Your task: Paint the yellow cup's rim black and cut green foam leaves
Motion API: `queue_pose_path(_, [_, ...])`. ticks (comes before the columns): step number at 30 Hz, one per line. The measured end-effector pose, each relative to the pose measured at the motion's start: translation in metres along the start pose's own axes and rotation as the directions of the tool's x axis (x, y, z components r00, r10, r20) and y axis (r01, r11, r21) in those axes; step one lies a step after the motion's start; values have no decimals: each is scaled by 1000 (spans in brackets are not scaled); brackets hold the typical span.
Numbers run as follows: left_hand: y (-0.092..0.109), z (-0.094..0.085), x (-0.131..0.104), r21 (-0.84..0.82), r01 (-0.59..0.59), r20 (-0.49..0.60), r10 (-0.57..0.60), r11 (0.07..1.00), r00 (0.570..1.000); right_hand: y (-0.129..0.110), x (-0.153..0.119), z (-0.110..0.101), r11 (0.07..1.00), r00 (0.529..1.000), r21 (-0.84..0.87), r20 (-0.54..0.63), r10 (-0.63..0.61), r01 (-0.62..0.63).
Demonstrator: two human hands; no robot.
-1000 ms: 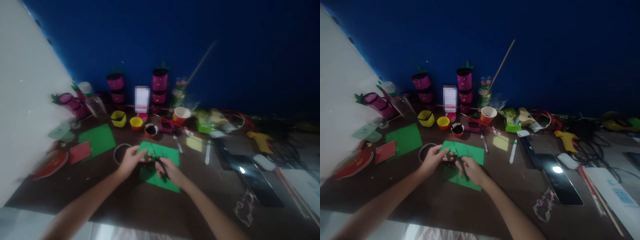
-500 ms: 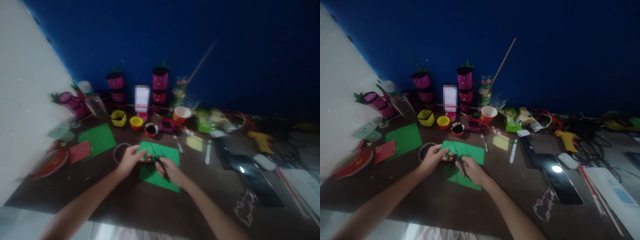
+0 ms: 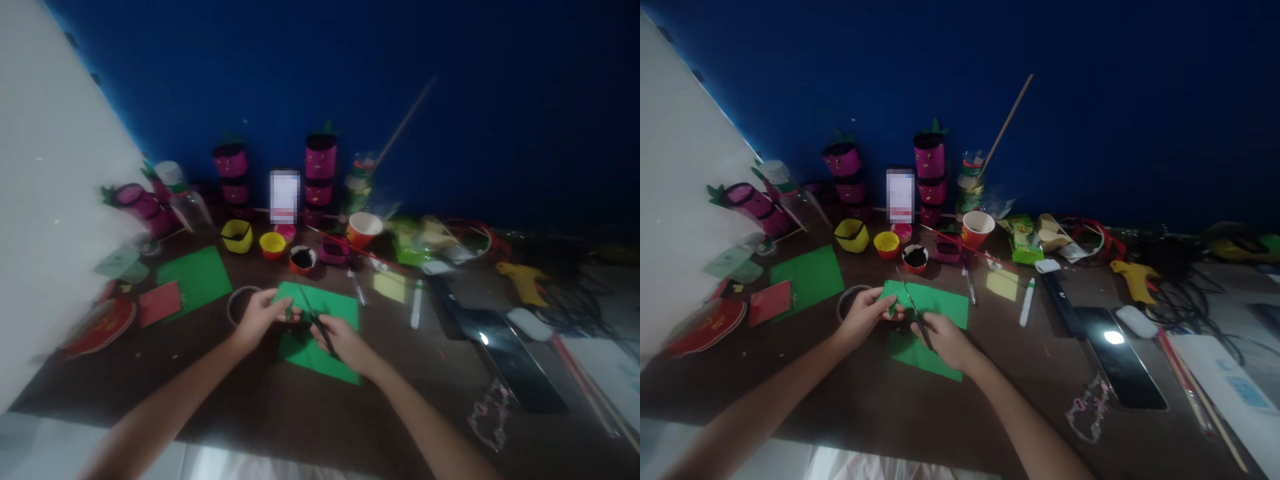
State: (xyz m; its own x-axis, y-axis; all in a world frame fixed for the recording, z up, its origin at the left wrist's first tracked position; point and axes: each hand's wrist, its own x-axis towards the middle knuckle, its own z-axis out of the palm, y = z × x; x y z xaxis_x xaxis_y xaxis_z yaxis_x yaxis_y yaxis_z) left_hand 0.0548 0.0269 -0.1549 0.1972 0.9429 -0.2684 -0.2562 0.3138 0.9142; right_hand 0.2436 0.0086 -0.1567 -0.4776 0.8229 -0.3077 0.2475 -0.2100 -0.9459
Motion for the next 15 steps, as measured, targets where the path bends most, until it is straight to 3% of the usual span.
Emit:
queue_pose_path(6, [6, -4, 4, -60, -4, -17, 3, 998, 1000, 2, 2, -11, 999, 985, -40, -169, -24, 17])
queue_pose_path(10, [12, -11, 11, -20, 62, -10, -62, 998, 998, -1, -1, -27, 956, 924, -290, -352, -150, 45])
queue_pose_path(15, [17, -19, 13, 9, 82, 6, -82, 997, 997, -8, -6, -36, 790, 874, -589, -461, -154, -172])
